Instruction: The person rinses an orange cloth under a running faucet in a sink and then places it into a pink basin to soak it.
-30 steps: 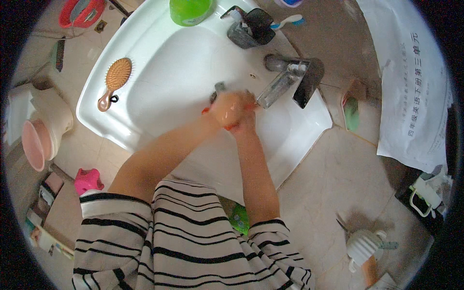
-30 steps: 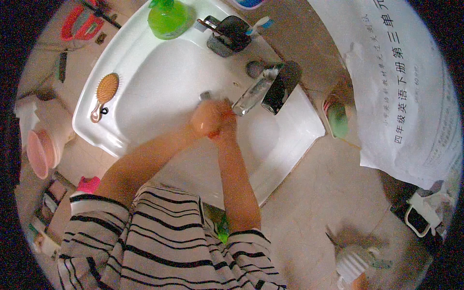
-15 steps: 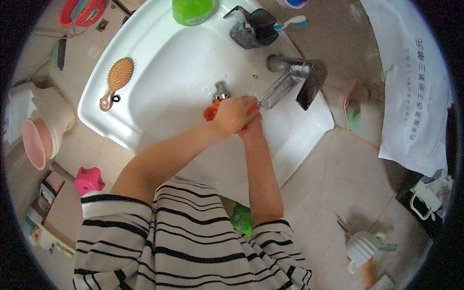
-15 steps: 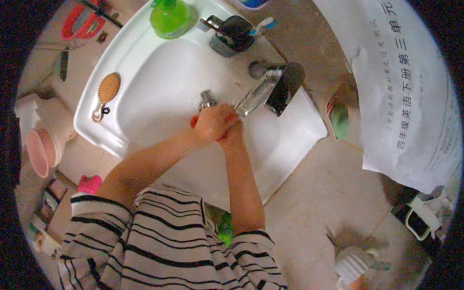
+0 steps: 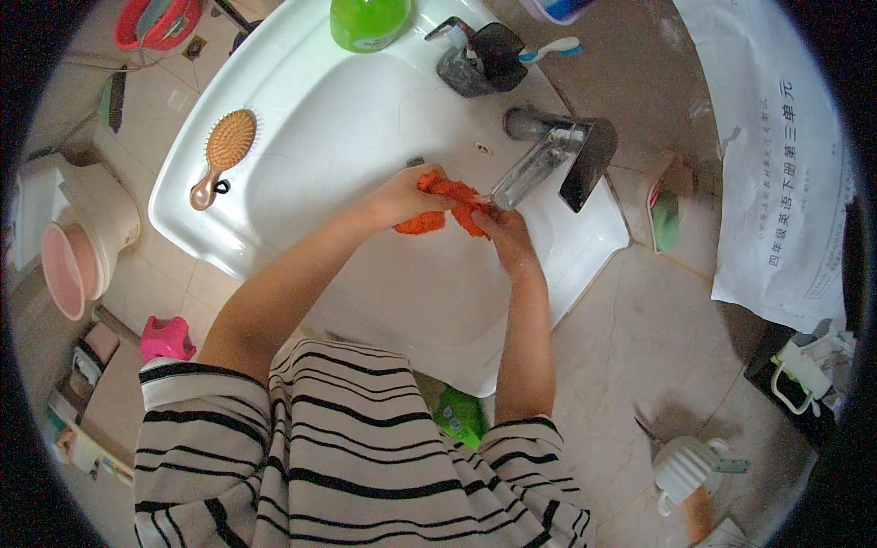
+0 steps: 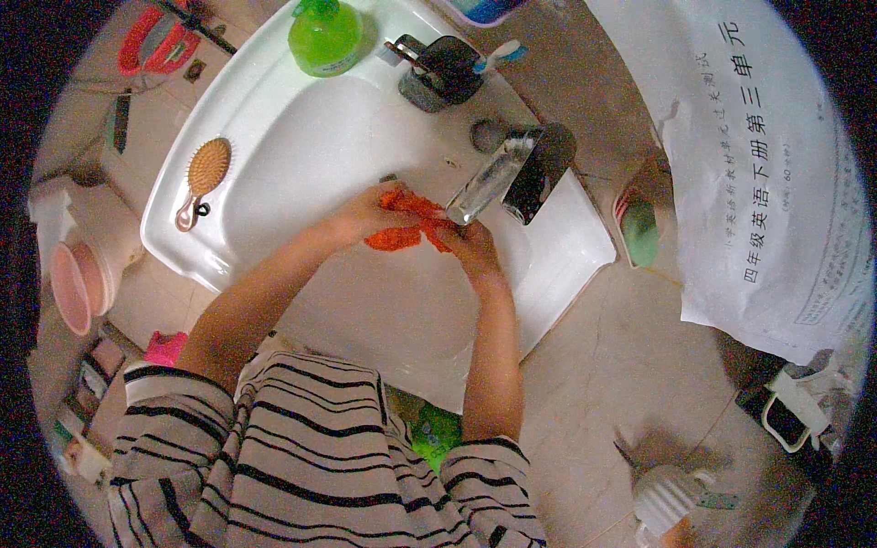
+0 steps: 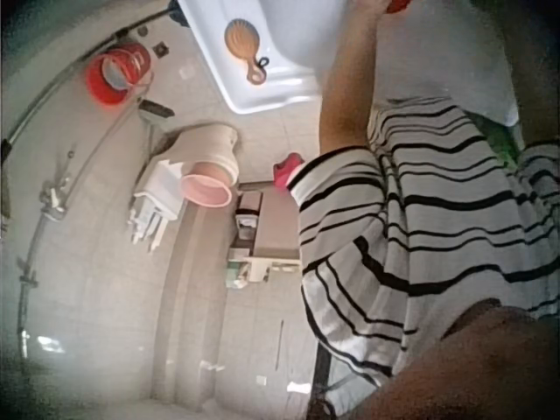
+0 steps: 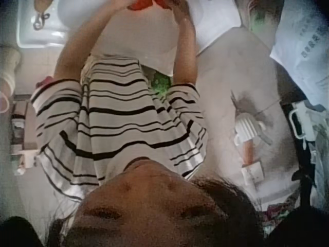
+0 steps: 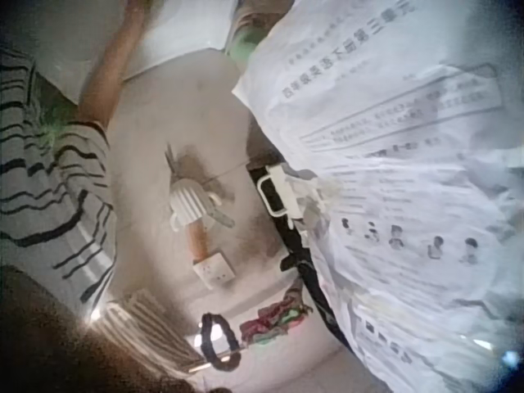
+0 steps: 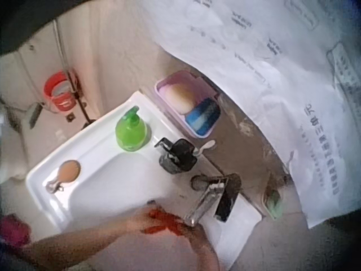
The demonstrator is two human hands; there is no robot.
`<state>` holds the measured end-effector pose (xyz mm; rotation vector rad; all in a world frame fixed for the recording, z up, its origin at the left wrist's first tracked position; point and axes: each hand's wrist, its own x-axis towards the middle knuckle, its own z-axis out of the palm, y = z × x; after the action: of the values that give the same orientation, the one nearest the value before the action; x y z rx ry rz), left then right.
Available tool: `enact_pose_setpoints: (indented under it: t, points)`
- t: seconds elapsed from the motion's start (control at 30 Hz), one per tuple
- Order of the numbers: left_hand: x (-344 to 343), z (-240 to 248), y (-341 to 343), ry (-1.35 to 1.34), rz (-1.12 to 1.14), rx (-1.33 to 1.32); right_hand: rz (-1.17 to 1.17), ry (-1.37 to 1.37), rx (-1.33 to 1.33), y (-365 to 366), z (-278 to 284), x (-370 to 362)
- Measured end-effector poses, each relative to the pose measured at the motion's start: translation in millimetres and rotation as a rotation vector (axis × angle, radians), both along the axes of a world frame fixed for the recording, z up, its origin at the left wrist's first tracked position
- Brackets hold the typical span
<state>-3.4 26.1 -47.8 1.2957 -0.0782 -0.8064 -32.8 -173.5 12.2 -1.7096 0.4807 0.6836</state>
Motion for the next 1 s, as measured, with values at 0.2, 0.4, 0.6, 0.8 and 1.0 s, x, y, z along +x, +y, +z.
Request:
enact_pose_setpoints:
  t: [0.2, 0.4, 0.6, 0.8, 1.0]
  points:
    - [-20.6, 15.7, -27.3, -0.098, 0.297, 0.023, -0.636, 0.106, 0.31, 19.5, -65.5, 0.4]
    - [-17.5, 18.3, -43.9, -0.763, 0.042, 0.52, -0.851, 0.016, 0.535, 69.2, -64.0, -3.3]
    - [-16.9, 51.4, -63.8, -0.659, 0.062, 0.523, -0.538, -0.232, 0.942, -15.0, -117.3, -24.7]
    - [9.0, 7.8, -49.3, -0.4, 0.095, 0.584, -0.712, 0.18, 0.257, 64.6, -34.4, -6.2]
    - [26.2, -1.2, -29.7, -0.078, 0.106, 0.089, -0.202, 0.201, 0.145, 38.5, 8.4, -25.3]
